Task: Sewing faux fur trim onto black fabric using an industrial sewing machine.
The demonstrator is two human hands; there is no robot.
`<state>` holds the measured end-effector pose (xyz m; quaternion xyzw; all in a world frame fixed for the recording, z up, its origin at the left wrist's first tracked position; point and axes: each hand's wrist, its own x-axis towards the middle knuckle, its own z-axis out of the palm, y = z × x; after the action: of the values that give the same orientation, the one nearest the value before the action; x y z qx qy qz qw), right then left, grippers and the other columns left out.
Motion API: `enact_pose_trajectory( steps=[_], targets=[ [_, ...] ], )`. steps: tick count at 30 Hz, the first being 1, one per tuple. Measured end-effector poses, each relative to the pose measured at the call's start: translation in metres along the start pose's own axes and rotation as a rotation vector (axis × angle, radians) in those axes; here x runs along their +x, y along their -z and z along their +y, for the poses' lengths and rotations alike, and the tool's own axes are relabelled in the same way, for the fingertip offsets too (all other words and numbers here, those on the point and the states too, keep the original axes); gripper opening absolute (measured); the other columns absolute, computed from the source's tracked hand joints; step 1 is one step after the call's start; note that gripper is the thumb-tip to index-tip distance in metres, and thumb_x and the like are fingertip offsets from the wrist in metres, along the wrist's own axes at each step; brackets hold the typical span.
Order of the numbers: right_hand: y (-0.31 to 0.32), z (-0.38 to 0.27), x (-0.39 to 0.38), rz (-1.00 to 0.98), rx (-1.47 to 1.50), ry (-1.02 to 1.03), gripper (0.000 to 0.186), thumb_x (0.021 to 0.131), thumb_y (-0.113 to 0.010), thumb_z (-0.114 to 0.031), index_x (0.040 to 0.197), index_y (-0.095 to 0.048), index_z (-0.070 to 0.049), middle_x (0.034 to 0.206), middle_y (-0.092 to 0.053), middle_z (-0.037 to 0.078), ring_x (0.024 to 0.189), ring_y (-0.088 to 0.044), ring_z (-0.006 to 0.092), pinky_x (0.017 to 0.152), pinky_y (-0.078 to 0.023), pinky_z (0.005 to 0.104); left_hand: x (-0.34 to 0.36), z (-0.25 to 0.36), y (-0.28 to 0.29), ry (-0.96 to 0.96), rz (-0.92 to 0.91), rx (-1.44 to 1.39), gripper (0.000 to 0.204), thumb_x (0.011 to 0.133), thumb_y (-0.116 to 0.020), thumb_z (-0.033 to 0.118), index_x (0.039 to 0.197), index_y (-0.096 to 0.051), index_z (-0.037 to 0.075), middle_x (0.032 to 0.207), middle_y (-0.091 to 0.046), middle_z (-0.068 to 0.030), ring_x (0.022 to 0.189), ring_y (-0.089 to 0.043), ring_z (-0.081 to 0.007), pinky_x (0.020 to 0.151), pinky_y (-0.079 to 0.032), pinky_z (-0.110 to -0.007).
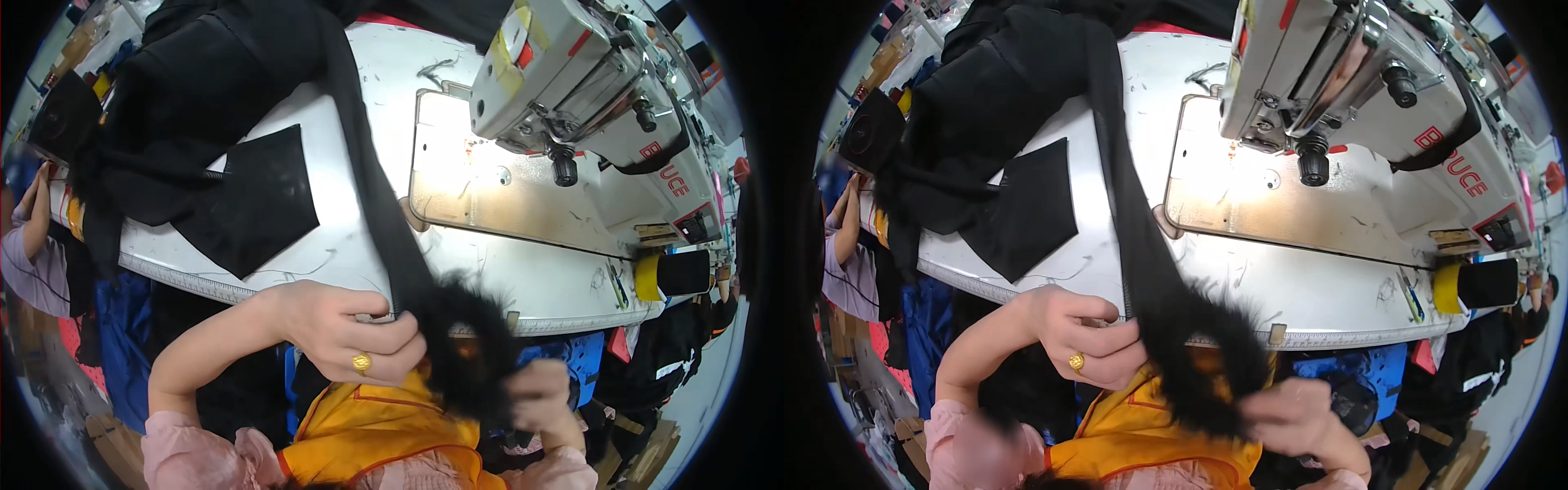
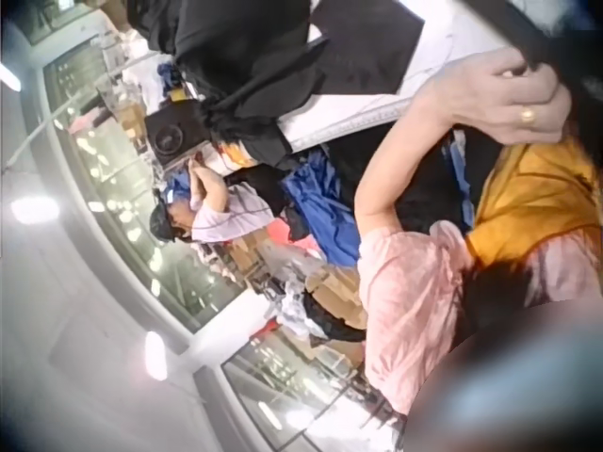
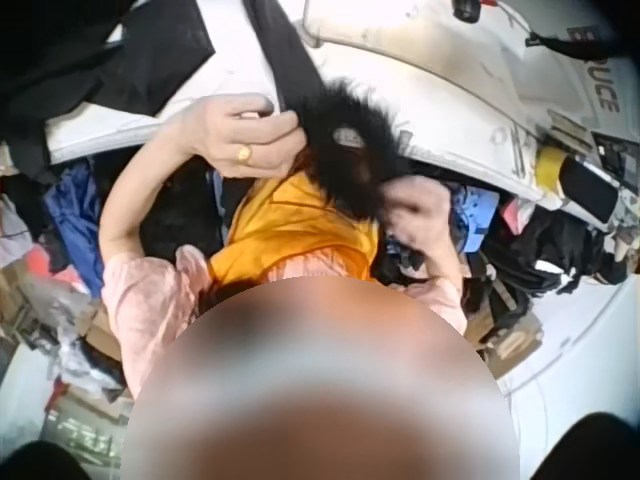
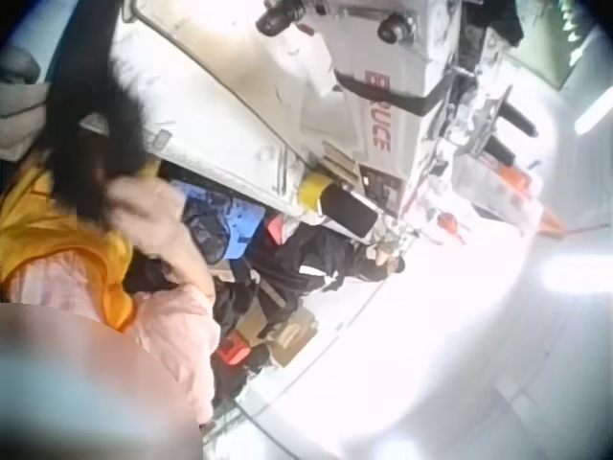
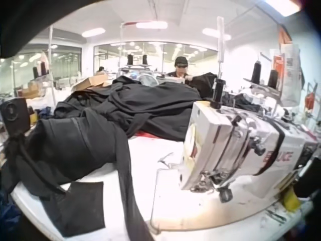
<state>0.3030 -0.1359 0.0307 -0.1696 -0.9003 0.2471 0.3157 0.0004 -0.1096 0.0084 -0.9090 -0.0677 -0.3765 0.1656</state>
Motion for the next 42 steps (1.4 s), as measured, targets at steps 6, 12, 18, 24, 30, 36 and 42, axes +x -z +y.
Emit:
enact_pose_trajectory(
  steps=[6, 12, 18, 24, 30, 36, 42],
  targets=[
    [0.012, 0.010, -0.050, 1.708, 0.766, -1.202, 0.023, 0.096, -0.052, -0.024, 0.100, -0.063, -0.004, 0.090, -0.064, 0.004, 0.047, -0.051, 0.0112, 0.042, -0.043, 0.0220, -0.003, -0.004, -0.005, 0.081, -0.031, -0.030, 0.004, 0.076, -0.061, 0.012, 0.073, -0.060, 0.009, 0.102, -0.068, -0.0055, 0.077, -0.059, -0.0137, 0.054, -0.042, -0.022],
    [0.041, 0.011, -0.062, 1.139, 0.726, -1.079, 0.022, 0.098, -0.051, -0.017, 0.109, -0.057, 0.001, 0.073, -0.054, 0.003, 0.040, -0.034, 0.0038, 0.033, -0.023, 0.0156, -0.014, -0.023, 0.005, 1.350, 0.278, -0.590, 0.012, 0.086, -0.066, 0.005, 0.098, -0.062, 0.002, 0.086, -0.065, -0.0015, 0.079, -0.061, -0.0066, 0.070, -0.048, -0.020],
    [0.008, 0.015, -0.005, 0.665, 0.518, -0.866, 0.021, 0.088, -0.064, -0.013, 0.099, -0.063, 0.005, 0.087, -0.070, 0.014, 0.061, -0.059, 0.0122, 0.052, -0.043, 0.0201, -0.017, -0.027, 0.015, 1.409, 0.279, -0.502, 0.012, 0.087, -0.067, 0.007, 0.097, -0.064, 0.003, 0.086, -0.064, -0.0008, 0.077, -0.059, -0.0064, 0.069, -0.046, -0.020],
    [-0.042, 0.045, 0.103, -0.037, -0.013, -0.037, 0.029, 0.069, -0.071, -0.007, 0.097, -0.064, -0.002, 0.120, -0.060, 0.010, 0.094, -0.065, 0.0232, 0.070, -0.051, 0.0294, -0.022, -0.033, 0.020, 1.146, 0.302, -0.493, 0.020, 0.081, -0.066, 0.001, 0.101, -0.062, -0.001, 0.102, -0.060, -0.0053, 0.087, -0.058, -0.0120, 0.075, -0.046, -0.024],
    [-0.044, 0.062, 0.124, -0.338, -0.498, 0.261, 0.021, 0.066, -0.068, -0.009, 0.086, -0.063, -0.010, 0.099, -0.060, 0.003, 0.079, -0.062, 0.0188, 0.063, -0.050, 0.0341, -0.037, -0.035, 0.070, 0.821, -0.315, -0.227, 0.023, 0.072, -0.063, -0.003, 0.094, -0.057, -0.002, 0.120, -0.055, -0.0138, 0.105, -0.059, -0.0285, 0.087, -0.048, -0.033],
    [-0.008, 0.065, 0.087, 0.074, -0.047, -0.418, 0.019, 0.072, -0.071, -0.003, 0.088, -0.063, 0.004, 0.088, -0.062, 0.008, 0.074, -0.059, 0.0182, 0.067, -0.046, 0.0253, -0.039, 0.002, 0.070, 0.759, -0.541, 0.186, 0.031, 0.076, -0.069, 0.034, 0.082, -0.064, 0.004, 0.110, -0.059, -0.0101, 0.110, -0.055, -0.0269, 0.098, -0.040, -0.044],
    [-0.009, 0.068, 0.074, 0.047, 0.137, -0.577, 0.016, 0.081, -0.070, -0.004, 0.088, -0.061, 0.007, 0.086, -0.059, 0.010, 0.078, -0.057, 0.0183, 0.070, -0.045, 0.0268, -0.025, 0.013, 0.039, 0.992, -0.325, 0.328, 0.059, 0.064, -0.074, 0.058, 0.077, -0.069, 0.001, 0.096, -0.058, -0.0101, 0.104, -0.053, -0.0284, 0.098, -0.035, -0.048]
  ],
)
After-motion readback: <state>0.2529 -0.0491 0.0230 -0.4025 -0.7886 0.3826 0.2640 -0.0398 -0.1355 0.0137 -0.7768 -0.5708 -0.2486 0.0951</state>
